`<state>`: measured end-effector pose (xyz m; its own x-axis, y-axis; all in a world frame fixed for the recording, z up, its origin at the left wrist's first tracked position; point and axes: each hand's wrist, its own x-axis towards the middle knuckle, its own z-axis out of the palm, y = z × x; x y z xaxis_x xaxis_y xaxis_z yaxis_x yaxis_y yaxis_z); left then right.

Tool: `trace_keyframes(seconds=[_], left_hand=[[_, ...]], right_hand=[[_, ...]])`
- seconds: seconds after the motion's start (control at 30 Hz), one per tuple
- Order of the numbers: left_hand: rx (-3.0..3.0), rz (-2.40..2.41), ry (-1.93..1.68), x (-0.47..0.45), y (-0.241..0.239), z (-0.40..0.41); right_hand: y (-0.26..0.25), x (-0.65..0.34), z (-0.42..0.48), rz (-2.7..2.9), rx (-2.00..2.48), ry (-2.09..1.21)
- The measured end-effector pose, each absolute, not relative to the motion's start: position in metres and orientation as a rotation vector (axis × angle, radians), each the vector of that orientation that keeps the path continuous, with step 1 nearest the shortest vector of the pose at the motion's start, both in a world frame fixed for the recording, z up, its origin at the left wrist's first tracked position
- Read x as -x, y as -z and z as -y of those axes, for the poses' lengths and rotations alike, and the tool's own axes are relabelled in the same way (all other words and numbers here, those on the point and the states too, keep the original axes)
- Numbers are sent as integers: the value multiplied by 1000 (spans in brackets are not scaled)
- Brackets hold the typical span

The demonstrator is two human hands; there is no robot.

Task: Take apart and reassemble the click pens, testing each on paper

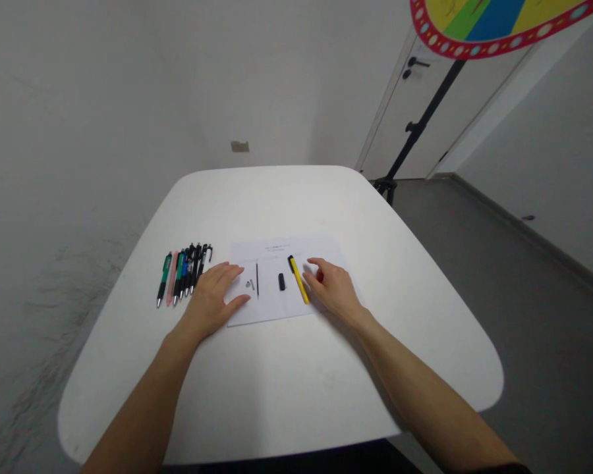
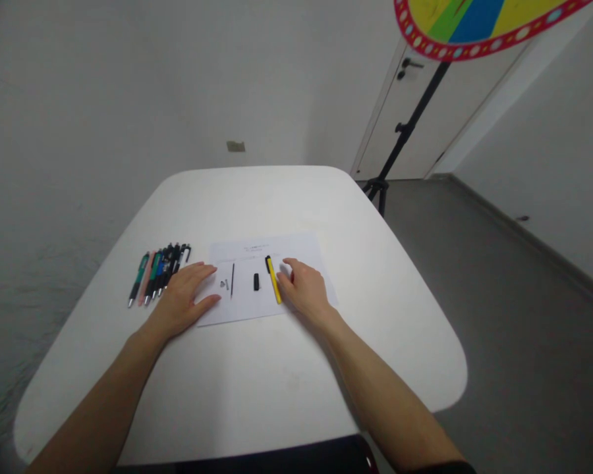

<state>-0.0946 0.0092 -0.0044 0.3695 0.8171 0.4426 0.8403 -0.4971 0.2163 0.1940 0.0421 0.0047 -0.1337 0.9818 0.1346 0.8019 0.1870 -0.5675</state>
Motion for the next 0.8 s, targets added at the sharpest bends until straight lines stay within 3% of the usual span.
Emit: trace_keyframes(seconds=[0.8], left_hand=[[2609,1368,345,-3,-17,-23]], right_hand=[[-19,-180,-33,2554,1606,-316]])
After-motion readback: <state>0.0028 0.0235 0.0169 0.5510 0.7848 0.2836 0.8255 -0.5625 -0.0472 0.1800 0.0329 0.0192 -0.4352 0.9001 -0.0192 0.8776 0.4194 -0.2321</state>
